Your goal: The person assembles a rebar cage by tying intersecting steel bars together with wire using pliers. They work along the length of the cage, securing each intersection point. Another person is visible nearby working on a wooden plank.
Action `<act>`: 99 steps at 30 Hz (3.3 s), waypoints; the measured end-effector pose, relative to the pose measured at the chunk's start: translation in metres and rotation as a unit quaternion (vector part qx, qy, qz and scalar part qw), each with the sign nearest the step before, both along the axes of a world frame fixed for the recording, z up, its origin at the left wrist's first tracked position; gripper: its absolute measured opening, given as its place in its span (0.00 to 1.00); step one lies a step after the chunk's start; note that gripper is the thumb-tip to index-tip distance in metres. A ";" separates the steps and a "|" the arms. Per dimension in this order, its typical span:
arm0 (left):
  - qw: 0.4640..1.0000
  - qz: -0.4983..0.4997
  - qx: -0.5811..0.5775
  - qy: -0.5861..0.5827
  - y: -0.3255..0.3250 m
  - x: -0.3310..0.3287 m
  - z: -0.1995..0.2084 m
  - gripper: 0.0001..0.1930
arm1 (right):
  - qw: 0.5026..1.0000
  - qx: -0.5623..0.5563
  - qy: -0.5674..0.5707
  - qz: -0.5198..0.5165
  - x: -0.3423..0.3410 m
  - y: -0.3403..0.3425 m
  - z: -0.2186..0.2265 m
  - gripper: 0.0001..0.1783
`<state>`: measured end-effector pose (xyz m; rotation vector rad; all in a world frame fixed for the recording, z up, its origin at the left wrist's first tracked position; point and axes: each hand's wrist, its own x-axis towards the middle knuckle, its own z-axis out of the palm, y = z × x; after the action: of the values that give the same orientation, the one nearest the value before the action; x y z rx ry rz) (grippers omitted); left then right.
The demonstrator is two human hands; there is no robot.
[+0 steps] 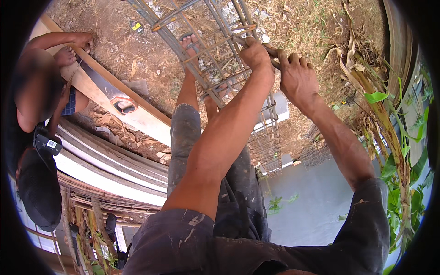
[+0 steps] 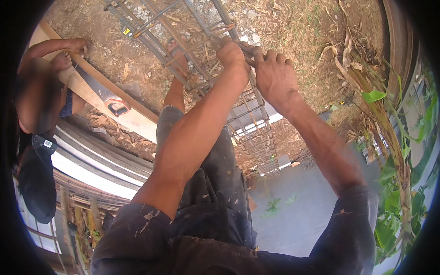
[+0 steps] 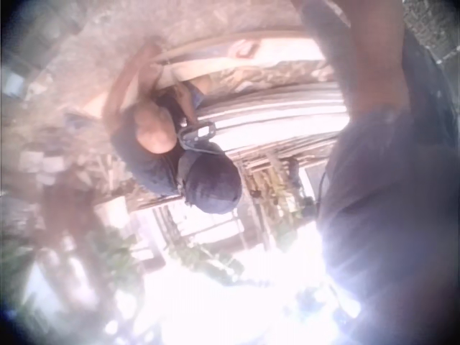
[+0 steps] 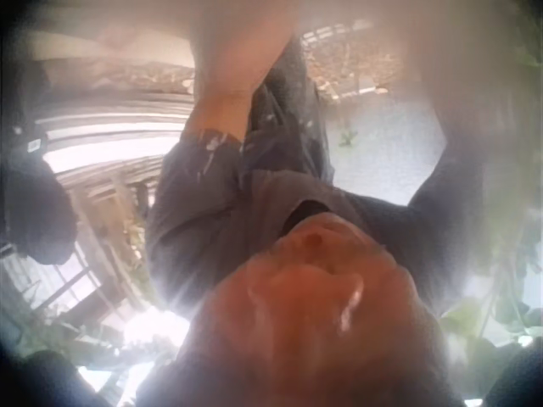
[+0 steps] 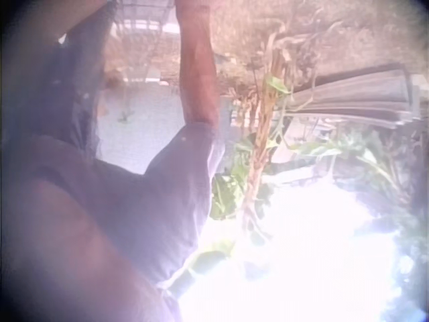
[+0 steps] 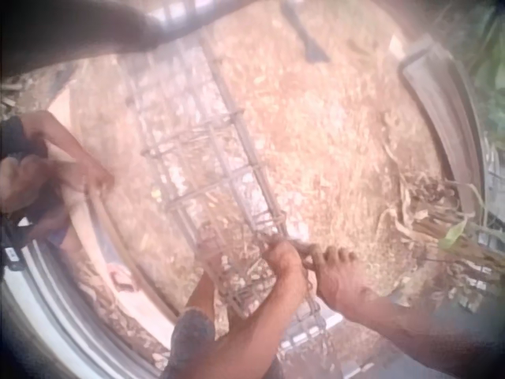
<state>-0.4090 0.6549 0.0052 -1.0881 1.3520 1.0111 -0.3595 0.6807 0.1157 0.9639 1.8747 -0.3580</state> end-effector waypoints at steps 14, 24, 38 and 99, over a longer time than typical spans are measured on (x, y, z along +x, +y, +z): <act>0.967 -0.238 0.092 -0.008 -0.052 -0.041 0.009 0.19 | 0.573 -0.369 0.087 -0.727 0.015 -0.019 -0.009 0.19; 0.979 -0.063 0.133 -0.138 -0.045 -0.042 0.010 0.16 | 0.479 -0.386 0.107 -0.781 0.014 -0.012 -0.009 0.20; 0.995 -0.078 -0.039 0.057 -0.003 0.018 -0.014 0.13 | 0.978 -0.069 -0.012 -0.199 0.037 -0.015 -0.022 0.14; 0.738 -0.661 0.138 -0.003 0.001 -0.121 0.029 0.20 | -0.500 -0.415 0.417 -0.636 -0.098 -0.135 -0.035 0.27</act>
<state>-0.5297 0.6555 0.0344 0.2427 1.4480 0.0783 -0.4572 0.5454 0.0811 -0.0733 1.2046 1.7381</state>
